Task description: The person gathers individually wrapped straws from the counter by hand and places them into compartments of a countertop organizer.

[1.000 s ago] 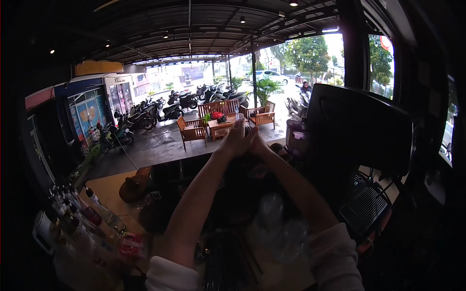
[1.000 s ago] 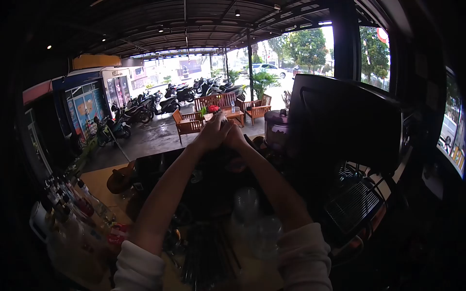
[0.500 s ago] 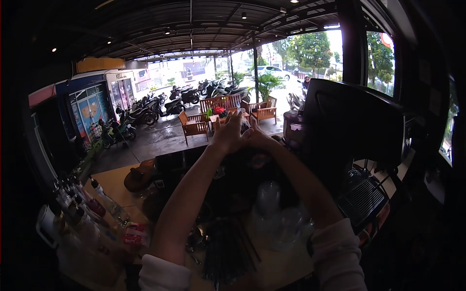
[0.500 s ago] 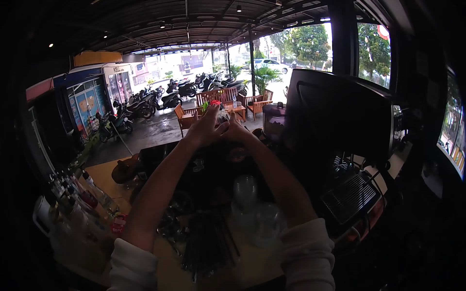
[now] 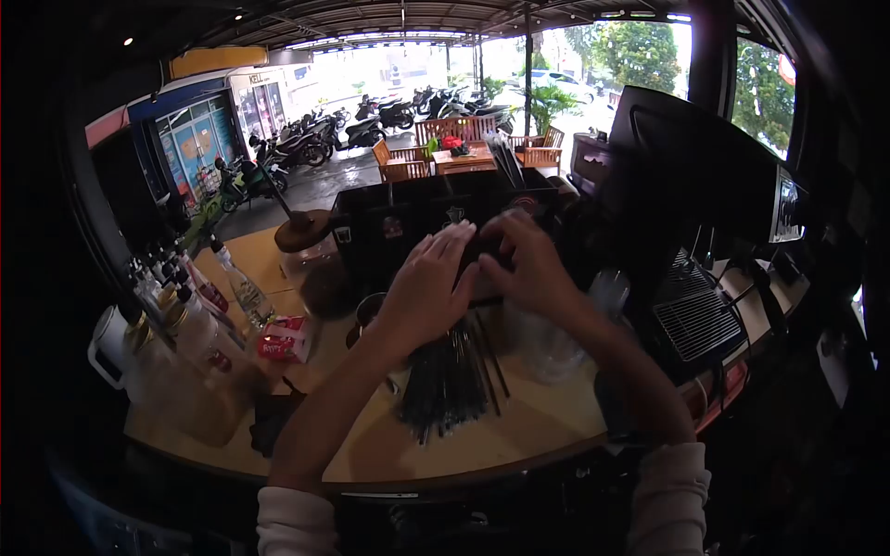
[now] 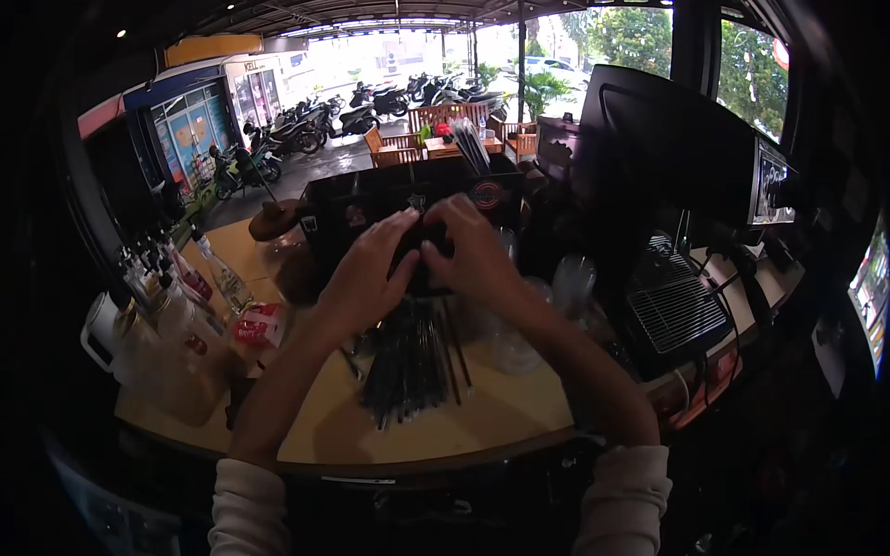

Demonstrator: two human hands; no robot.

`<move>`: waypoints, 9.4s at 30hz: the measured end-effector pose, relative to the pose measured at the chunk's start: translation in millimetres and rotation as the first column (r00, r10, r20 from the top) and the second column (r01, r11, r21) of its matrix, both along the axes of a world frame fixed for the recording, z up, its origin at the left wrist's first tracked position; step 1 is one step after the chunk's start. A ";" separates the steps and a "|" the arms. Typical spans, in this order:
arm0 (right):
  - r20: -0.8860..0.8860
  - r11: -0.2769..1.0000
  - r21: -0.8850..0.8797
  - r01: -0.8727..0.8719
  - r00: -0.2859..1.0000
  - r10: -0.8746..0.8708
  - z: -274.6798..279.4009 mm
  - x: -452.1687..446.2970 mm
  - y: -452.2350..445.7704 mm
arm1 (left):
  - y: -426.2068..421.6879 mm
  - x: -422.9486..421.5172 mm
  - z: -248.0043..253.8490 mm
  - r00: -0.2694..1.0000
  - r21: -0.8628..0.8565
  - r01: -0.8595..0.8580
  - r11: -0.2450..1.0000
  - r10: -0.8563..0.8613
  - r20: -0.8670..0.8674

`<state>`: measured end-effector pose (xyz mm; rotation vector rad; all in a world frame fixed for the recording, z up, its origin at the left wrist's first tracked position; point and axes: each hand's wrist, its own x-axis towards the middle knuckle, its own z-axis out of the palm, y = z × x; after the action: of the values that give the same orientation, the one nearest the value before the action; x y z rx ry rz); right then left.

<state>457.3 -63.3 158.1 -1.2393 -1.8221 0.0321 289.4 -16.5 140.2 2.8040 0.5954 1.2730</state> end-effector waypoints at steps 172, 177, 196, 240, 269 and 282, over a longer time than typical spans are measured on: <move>-0.682 0.972 -0.084 -0.219 0.724 0.104 -96.5 -51.2 -80.8 | -110.1 -22.8 -138.5 0.718 -0.721 0.648 0.245 0.119 0.686; -0.766 0.930 -0.129 -0.343 0.630 0.126 -93.2 -42.1 -85.8 | -107.7 -17.7 -137.3 0.699 -0.701 0.649 0.295 0.133 0.703; -0.788 0.897 -0.151 -0.414 0.598 0.144 -108.3 -23.6 -74.7 | -102.8 1.9 -137.5 0.774 -0.711 0.515 0.479 0.097 0.626; -0.806 0.938 -0.203 -0.280 0.592 0.002 -85.0 -34.0 -85.7 | -106.3 -1.8 -138.3 0.749 -0.727 0.643 0.242 -0.001 0.663; -0.714 0.960 -0.151 -0.234 0.698 0.058 -85.8 -32.1 -86.4 | -104.2 3.0 -146.1 0.790 -0.747 0.596 0.295 -0.051 0.611; -0.843 0.988 0.062 -0.143 0.523 0.129 -83.9 -19.5 -83.6 | -80.9 -0.7 -161.3 0.747 -0.736 0.610 0.294 0.096 0.658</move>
<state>437.8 -146.8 74.2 -0.8263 -1.0170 0.6432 288.7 -97.4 -21.1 1.2972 0.4927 1.0735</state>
